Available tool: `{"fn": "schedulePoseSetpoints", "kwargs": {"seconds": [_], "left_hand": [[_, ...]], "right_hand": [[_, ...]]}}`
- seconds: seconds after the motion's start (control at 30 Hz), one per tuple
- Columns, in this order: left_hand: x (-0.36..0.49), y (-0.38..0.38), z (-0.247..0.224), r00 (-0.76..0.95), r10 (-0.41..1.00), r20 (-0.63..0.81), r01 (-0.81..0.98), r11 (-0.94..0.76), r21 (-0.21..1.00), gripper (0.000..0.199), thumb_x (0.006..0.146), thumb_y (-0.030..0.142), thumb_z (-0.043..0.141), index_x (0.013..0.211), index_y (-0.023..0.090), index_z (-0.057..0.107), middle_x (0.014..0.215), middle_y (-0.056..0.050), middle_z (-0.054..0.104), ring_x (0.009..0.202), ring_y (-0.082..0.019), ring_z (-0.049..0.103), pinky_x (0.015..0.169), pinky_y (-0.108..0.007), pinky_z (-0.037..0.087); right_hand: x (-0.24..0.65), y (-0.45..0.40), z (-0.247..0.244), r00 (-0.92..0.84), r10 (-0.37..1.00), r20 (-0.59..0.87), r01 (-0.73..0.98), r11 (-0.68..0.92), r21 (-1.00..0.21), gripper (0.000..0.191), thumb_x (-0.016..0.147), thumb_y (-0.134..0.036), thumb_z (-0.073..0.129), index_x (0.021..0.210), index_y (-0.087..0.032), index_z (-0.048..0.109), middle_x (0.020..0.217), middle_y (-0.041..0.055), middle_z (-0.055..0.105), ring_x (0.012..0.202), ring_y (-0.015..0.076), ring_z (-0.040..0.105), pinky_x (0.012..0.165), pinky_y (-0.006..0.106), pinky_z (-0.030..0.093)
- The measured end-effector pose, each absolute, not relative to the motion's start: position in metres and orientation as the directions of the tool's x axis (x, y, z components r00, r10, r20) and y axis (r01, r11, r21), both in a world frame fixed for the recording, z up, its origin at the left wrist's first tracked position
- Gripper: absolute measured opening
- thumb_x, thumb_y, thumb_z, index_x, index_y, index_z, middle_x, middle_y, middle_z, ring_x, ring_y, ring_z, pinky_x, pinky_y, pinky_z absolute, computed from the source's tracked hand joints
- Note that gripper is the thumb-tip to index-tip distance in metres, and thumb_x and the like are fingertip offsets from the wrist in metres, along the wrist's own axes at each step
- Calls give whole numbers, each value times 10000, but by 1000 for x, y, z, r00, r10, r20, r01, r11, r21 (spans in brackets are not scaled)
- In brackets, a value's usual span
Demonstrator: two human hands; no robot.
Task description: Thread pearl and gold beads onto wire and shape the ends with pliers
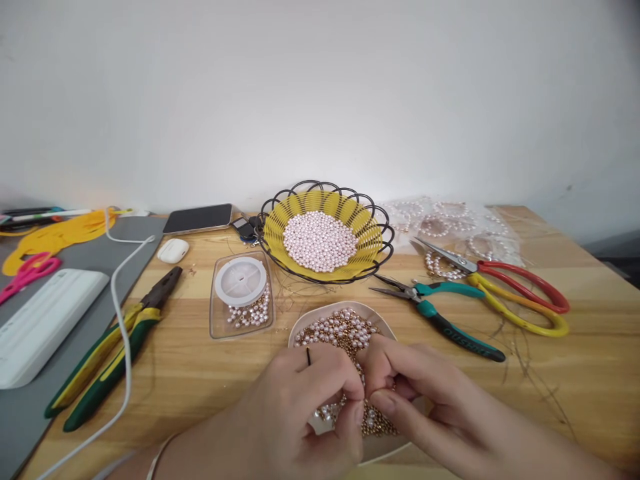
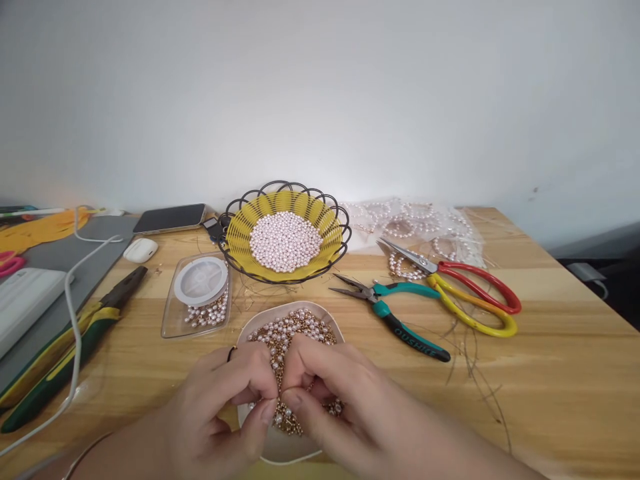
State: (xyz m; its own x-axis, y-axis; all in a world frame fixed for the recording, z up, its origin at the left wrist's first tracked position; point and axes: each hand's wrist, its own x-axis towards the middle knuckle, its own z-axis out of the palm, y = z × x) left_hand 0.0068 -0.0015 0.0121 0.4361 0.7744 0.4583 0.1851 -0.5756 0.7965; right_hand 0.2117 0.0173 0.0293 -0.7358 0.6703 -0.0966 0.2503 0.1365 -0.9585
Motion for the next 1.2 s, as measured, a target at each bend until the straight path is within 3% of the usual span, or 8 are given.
{"fn": "schedulePoseSetpoints", "kwargs": {"seconds": [0.27,0.63,1.2], "left_hand": [[2,-3,20,477,789,388,271,-552,789,192,806,13,491,821,204,487,695,56,506,593,-70,464,557,-166,366],[3,-2,20,469,782,411,284,-574,768,211,805,1,482,825,211,474,685,64,492,598,-70,462,559,-160,367],[3,-3,21,464,782,416,250,-566,786,201,801,16,500,827,214,472,660,72,404,532,-77,369,500,-187,300]], "right_hand": [[213,15,27,-731,676,-91,268,162,-950,149,1013,-220,405,871,-254,433,740,-57,432,622,128,443,544,223,386],[214,13,23,-710,699,-85,315,207,-926,138,1026,-207,417,902,-253,456,782,-50,472,681,121,488,596,207,417],[209,17,33,-733,670,-113,212,68,-975,147,1026,-258,414,885,-238,450,753,-42,424,615,131,428,534,238,361]]}}
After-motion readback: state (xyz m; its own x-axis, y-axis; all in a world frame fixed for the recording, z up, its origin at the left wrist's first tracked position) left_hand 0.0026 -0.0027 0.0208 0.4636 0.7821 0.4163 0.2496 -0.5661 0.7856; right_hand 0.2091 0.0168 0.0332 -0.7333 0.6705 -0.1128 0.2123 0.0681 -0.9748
